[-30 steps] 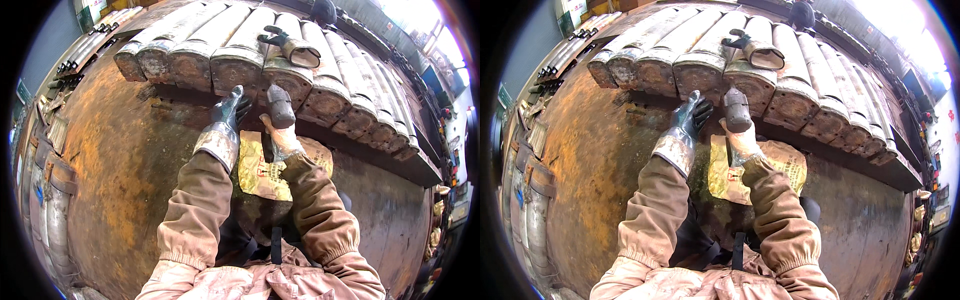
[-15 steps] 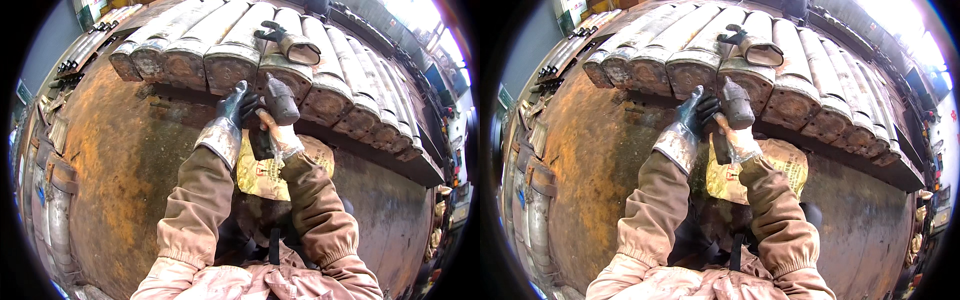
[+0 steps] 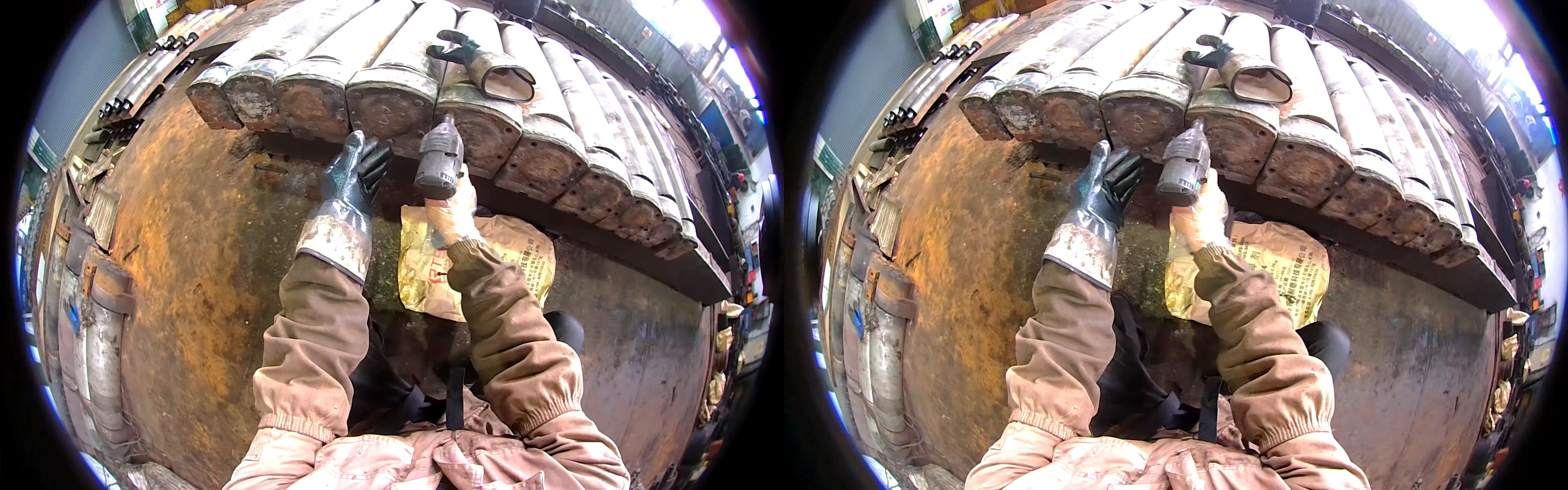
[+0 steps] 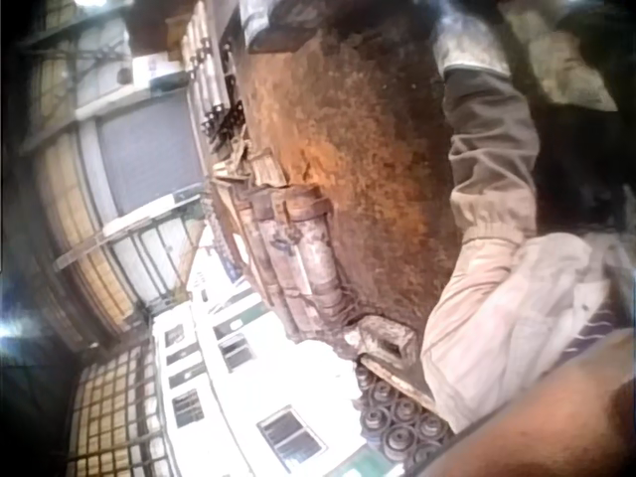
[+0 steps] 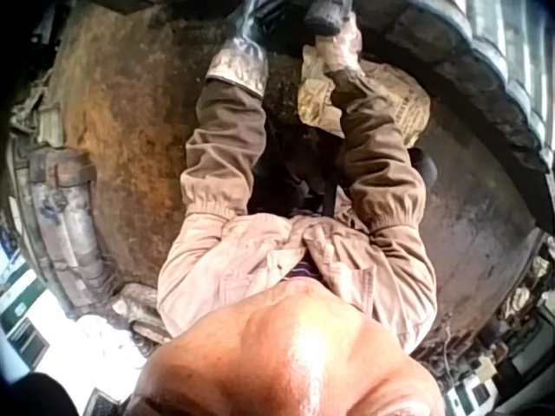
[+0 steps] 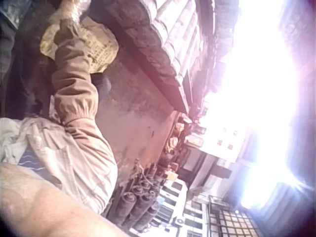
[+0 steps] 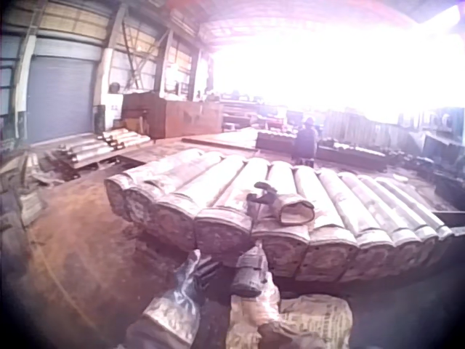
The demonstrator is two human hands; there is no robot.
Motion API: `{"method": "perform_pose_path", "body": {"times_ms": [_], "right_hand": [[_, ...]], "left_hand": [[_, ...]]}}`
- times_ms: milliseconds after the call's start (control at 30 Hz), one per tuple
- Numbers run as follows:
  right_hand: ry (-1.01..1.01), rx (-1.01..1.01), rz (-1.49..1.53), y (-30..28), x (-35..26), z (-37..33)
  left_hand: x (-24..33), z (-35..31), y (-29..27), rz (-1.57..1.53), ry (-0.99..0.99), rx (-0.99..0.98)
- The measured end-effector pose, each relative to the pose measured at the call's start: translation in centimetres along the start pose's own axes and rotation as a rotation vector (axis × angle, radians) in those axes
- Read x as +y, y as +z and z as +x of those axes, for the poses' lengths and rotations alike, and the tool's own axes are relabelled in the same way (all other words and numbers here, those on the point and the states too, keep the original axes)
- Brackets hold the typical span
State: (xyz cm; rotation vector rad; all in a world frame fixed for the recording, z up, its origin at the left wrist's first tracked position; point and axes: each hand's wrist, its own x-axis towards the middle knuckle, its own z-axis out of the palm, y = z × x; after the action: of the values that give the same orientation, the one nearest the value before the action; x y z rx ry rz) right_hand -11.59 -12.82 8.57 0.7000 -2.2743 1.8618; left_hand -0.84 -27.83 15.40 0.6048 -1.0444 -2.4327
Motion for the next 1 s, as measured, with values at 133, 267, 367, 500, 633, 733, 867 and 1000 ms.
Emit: {"method": "perform_pose_path", "body": {"times_ms": [133, 267, 367, 500, 633, 733, 867, 1000], "right_hand": [[-0.097, -0.081, -0.441, -4.6, 1.0, 1.2], [-0.087, -0.151, -0.7, -5.6, -3.1, 1.5], [-0.11, -0.252, -0.418, -6.8, -0.5, 3.9], [-0.069, -0.378, -0.637, -8.2, -6.5, 3.1], [-0.08, -0.408, -0.722, -10.1, -8.2, 3.4], [-0.154, -0.56, -0.889, -11.1, -9.6, 5.4], [-0.291, -0.69, -1.154, -11.9, -12.9, 6.8], [-0.236, -0.647, -1.079, -11.8, -12.7, 6.4]], "left_hand": [[-1.9, 1.4, 0.6, -0.027, 0.001, -0.032], [-0.9, -0.7, 1.3, -0.017, 0.027, -0.004], [-0.8, -0.7, 1.9, -0.035, 0.004, -0.016], [-1.4, -0.7, 2.1, -0.063, 0.043, -0.01], [-1.9, -1.2, 2.6, -0.038, -0.008, -0.009], [-2.1, -0.4, 1.7, -0.018, 0.023, -0.002], [-2.0, -0.6, 2.5, -0.011, 0.006, -0.006], [-2.5, -0.2, 2.7, -0.019, 0.048, -0.008]]}}
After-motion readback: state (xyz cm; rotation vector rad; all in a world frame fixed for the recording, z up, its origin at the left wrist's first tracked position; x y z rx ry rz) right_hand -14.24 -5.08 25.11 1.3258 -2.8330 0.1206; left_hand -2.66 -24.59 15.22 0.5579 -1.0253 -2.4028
